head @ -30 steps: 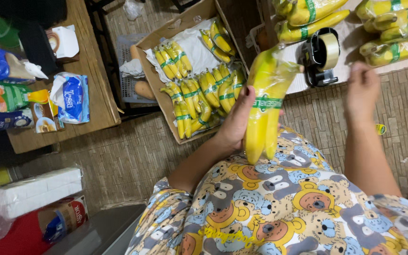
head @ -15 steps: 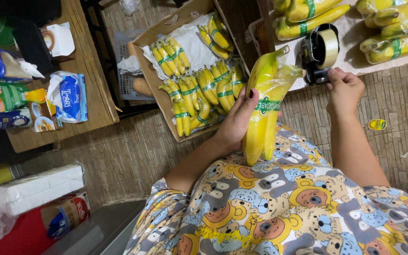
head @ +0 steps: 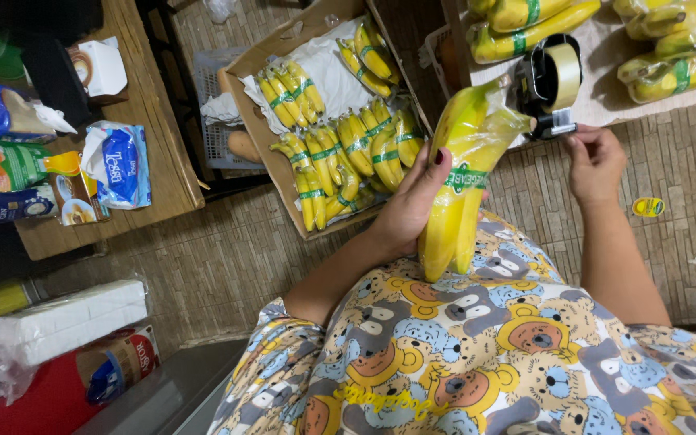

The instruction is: The person wraps individual bunches of bananas with plastic tape and places them into a cardboard box, handling several bunches one by one.

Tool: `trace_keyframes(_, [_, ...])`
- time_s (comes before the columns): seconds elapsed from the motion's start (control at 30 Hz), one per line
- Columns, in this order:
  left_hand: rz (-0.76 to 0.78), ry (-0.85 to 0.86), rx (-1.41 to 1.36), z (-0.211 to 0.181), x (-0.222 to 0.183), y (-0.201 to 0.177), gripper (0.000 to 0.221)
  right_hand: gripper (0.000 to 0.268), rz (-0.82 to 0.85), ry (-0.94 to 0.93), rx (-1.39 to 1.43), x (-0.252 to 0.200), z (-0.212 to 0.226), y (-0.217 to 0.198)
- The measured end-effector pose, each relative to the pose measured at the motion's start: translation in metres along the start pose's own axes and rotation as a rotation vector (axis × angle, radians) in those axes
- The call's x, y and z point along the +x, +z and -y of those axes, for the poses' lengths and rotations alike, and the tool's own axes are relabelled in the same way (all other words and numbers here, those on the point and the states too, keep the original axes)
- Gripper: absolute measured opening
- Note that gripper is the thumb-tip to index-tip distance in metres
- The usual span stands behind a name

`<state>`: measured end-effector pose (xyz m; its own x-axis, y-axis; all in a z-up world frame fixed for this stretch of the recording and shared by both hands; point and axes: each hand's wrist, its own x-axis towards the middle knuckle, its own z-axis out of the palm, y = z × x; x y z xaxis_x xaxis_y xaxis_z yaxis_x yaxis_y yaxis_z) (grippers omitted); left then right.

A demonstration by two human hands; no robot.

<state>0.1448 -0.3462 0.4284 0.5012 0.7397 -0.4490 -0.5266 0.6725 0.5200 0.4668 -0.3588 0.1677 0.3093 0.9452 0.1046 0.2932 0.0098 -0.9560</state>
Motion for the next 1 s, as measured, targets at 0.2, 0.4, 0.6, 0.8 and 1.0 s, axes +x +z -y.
trace_keyframes(0.2, [-0.037,-0.028,0.146,-0.013,-0.007,0.011,0.087,0.012,-0.063,-0.25,-0.185,-0.004,0.047,-0.045])
trace_keyframes(0.4, [-0.078,0.065,0.379,-0.014,-0.008,0.024,0.1,0.096,0.166,-0.36,0.115,-0.005,0.236,-0.041])
trace_keyframes(0.6, [0.003,0.131,0.538,-0.019,-0.013,0.03,0.098,0.122,0.349,-0.528,-0.19,0.02,0.326,-0.005])
trace_keyframes(0.8, [0.009,0.256,0.612,-0.015,-0.018,0.034,0.093,0.054,0.208,-0.716,-0.542,0.027,0.339,0.004])
trace_keyframes(1.0, [0.196,0.209,0.595,-0.015,-0.018,0.021,0.085,0.031,0.475,-0.557,-0.023,0.061,0.321,-0.001])
